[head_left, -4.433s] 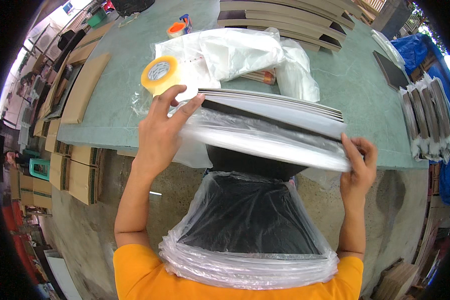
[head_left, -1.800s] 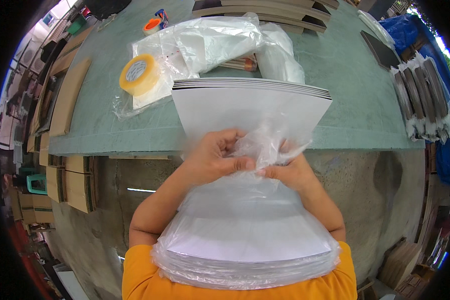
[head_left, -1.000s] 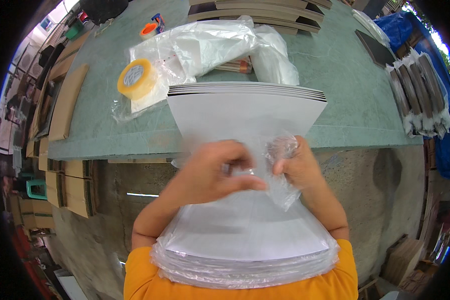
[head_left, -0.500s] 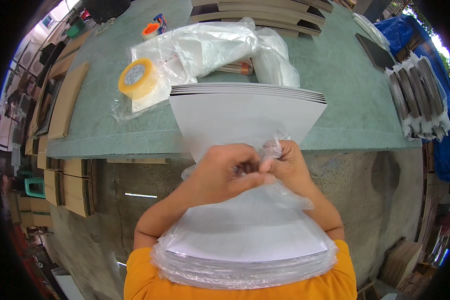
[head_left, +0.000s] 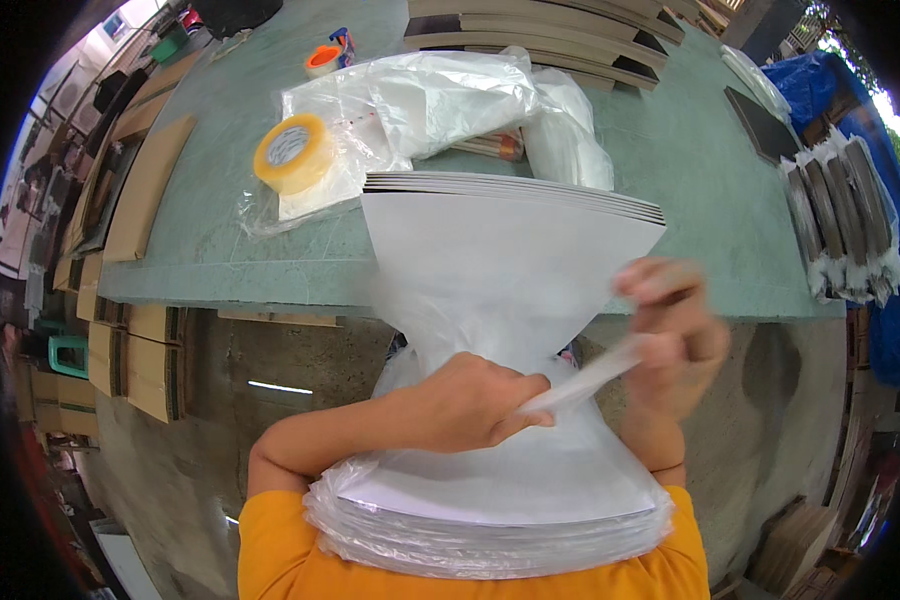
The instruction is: The person packages black notebooks into individual plastic sleeves by hand, inserting each notebook into a sleeve and smoothing the plastic.
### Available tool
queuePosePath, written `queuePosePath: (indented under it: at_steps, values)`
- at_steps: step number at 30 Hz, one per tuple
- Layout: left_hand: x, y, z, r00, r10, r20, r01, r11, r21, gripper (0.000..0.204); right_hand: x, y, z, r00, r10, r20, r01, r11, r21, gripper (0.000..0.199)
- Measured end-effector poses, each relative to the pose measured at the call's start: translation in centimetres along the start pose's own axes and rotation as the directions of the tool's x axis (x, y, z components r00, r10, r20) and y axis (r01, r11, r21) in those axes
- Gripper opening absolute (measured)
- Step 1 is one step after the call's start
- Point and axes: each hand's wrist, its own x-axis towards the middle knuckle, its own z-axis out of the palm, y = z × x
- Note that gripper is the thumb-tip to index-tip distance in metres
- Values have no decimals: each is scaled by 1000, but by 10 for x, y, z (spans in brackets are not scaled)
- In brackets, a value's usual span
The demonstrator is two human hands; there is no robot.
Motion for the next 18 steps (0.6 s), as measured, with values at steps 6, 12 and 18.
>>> queuePosePath:
  at_steps: [6,12,18]
  values:
    - [6,3,-22,844,78,-531,-82,997,15,23,-10,22,-12,887,459,-48,-453,886,97,44]
    - [1,-19,-36,811,-310,-496,1,848,-530,23,-14,14,4,757,443,481,-391,896,-210,31]
    - [-4,-23,-55,954,-19,298,171,853,-494,19,-65,34,-44,738,580,345,-660,514,548,33]
